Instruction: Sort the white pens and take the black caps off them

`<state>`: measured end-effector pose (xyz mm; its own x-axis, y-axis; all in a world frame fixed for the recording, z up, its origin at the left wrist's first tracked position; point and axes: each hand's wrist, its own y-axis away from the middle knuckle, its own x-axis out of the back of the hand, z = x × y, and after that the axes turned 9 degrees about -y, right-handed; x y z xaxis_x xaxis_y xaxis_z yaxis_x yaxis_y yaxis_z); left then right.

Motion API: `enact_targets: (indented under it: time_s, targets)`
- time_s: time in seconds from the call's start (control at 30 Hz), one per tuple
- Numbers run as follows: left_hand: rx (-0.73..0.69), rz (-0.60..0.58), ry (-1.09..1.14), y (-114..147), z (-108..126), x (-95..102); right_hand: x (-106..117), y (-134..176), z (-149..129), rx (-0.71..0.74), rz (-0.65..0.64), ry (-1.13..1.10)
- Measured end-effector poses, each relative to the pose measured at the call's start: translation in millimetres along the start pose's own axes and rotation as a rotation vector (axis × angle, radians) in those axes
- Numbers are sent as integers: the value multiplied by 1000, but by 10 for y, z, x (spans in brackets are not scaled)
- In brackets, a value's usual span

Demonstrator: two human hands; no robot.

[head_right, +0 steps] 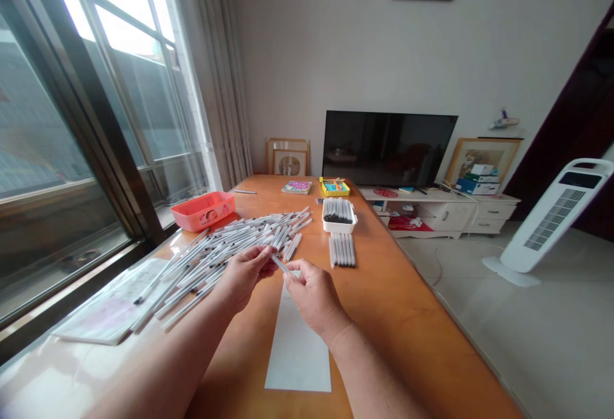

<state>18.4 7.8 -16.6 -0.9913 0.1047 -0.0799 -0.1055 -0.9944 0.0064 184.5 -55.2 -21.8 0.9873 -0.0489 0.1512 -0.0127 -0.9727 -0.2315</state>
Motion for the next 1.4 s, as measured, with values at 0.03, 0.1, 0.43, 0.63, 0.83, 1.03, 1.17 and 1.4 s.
enact_targets:
  time_s: [0.03,0.1,0.43,0.63,0.83,1.03,1.17,1.4]
  targets:
    - [-8,11,-15,7,0,-20,3,1,-14,-6,1,4]
    - [-19,29,-35,19,1,-55,8,1,-35,-8,5,4]
    - [-108,113,-95,62,-32,-173,13,15,-45,38,7,11]
    - [-129,134,-93,84,-50,-216,3,19,-35,90,-2,15]
    - [-115,117,-96,82,-44,-212,4,-4,0,96,6,20]
    - [-57,93,-55,25,-43,-142,36,-38,16,38,10,38]
    - [-39,132,-31,-35,-52,-45,152,-57,-7,-57,-7,-63]
    - [-29,176,0,-95,-67,45,397,-80,-98,-262,13,-122]
